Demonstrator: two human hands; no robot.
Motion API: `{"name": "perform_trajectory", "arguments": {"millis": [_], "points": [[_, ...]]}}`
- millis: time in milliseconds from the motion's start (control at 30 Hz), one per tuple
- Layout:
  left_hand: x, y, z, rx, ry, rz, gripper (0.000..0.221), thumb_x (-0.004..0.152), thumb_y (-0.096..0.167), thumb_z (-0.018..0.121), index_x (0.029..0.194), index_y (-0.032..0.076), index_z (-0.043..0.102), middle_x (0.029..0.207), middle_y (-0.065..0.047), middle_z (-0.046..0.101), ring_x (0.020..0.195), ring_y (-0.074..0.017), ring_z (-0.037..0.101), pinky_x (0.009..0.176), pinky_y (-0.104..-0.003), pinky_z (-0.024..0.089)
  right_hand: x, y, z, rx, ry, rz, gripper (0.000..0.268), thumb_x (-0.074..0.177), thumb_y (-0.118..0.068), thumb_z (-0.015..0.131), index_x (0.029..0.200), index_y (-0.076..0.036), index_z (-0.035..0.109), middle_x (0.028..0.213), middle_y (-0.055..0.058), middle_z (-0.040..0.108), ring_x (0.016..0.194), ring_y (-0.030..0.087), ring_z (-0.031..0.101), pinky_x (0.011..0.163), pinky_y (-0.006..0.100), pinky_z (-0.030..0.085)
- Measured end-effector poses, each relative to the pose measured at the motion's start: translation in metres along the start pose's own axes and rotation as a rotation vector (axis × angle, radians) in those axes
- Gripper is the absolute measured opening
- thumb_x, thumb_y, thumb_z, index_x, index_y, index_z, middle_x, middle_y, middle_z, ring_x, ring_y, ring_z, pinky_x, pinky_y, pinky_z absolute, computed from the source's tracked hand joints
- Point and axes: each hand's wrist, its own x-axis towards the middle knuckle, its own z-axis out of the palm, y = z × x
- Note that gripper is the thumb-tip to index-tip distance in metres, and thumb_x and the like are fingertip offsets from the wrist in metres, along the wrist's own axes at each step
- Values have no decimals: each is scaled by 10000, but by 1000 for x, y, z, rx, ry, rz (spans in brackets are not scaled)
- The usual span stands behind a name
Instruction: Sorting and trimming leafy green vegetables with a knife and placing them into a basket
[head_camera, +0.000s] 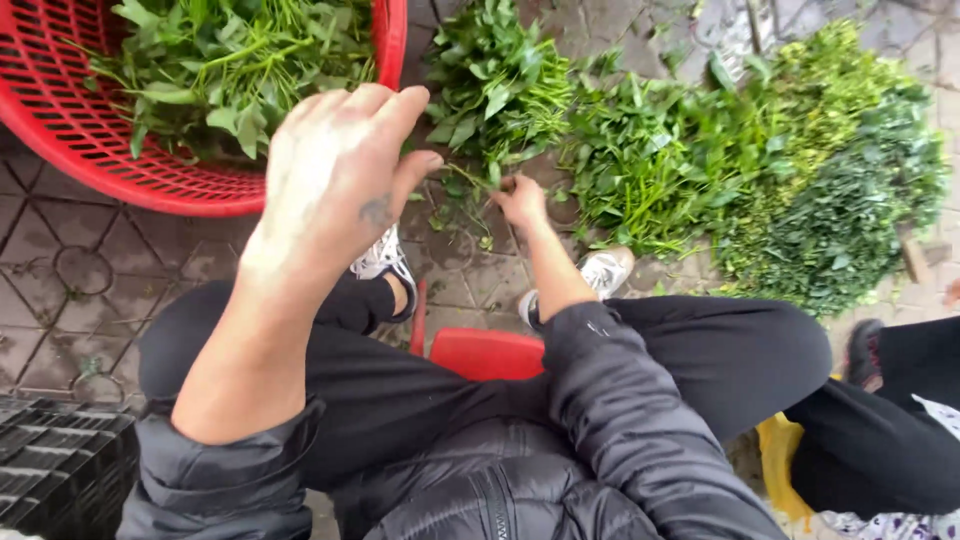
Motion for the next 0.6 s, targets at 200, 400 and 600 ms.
{"name": "perform_trajectory", "arguments": {"millis": [200, 400, 600], "points": [[18, 26, 64, -20, -247, -145, 305, 1042, 477, 802, 1195, 213, 796, 999, -127, 777, 828, -405, 774, 657, -589, 622, -67, 3, -81, 1209, -464, 182, 301, 1025, -69, 757, 1311, -62, 662, 859, 2, 645, 475, 23, 312, 462, 226, 265], [24, 42, 156, -290, -373, -275, 263, 1025, 478, 661, 997, 293, 846, 917, -58, 829, 940, -379, 815, 834, -579, 643, -124, -25, -129, 1477, -420, -36, 284, 1064, -171, 774, 1342, -167, 713, 768, -98, 552, 486, -9, 360, 494, 171, 352], [38, 74, 219, -1208, -163, -451, 211, 999, 306, 835, 1190, 227, 875, 936, 8, 853, 835, -45, 709, 711, -260, 595, -152, -49, -144, 1634, -397, -27, 233, 1015, -136, 850, 1210, -170, 728, 759, -91, 566, 495, -4, 353, 491, 180, 362]]}}
